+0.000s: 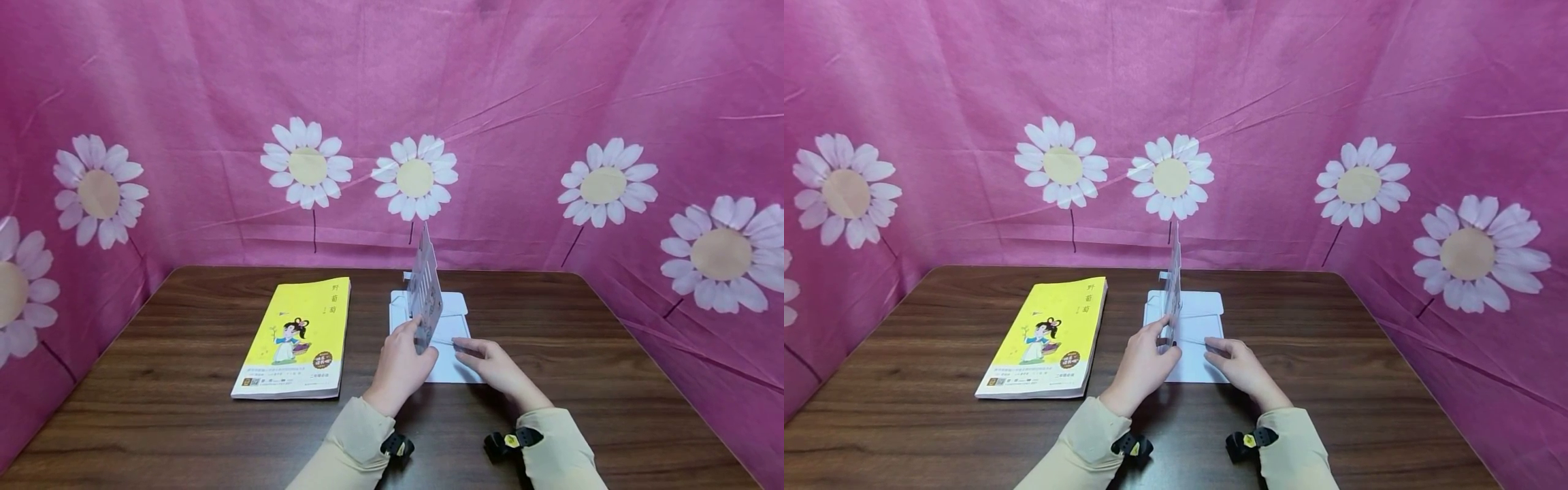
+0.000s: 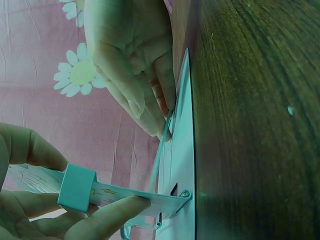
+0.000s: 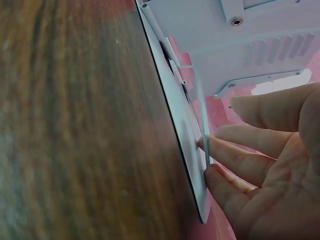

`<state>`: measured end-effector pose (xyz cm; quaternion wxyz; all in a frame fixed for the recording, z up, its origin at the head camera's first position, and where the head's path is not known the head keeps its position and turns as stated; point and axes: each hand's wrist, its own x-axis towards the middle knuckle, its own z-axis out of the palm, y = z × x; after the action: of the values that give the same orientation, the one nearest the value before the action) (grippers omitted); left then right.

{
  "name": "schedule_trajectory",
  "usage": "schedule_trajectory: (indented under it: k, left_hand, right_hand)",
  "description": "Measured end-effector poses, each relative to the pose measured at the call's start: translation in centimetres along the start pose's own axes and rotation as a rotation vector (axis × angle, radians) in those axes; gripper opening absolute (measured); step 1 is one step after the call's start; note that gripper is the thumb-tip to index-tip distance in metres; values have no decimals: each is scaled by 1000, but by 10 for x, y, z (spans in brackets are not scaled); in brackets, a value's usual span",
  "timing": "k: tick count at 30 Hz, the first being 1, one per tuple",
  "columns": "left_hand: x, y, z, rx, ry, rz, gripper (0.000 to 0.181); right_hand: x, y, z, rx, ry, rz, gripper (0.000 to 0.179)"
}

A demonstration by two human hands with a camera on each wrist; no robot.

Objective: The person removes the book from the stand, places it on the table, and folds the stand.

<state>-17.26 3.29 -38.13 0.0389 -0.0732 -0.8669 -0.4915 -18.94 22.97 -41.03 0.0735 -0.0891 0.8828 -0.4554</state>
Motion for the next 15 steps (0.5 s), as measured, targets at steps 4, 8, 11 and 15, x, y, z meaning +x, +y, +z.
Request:
schedule_trajectory:
  k: [4,8,11,15]
  left_hand:
    - [0,0,0,5,7,10,56]
    - [0,0,0,10,11,21,56]
    - [0,0,0,12,12,25,56]
    - [0,0,0,12,12,27,57]
  right_hand:
    - [0,0,0,-11,-10,-6,38]
    - [0,0,-1,-16,-32,-22,38]
    - [1,0,-1,-20,-61,-41,39]
    - [0,0,-2,-20,-84,-56,39]
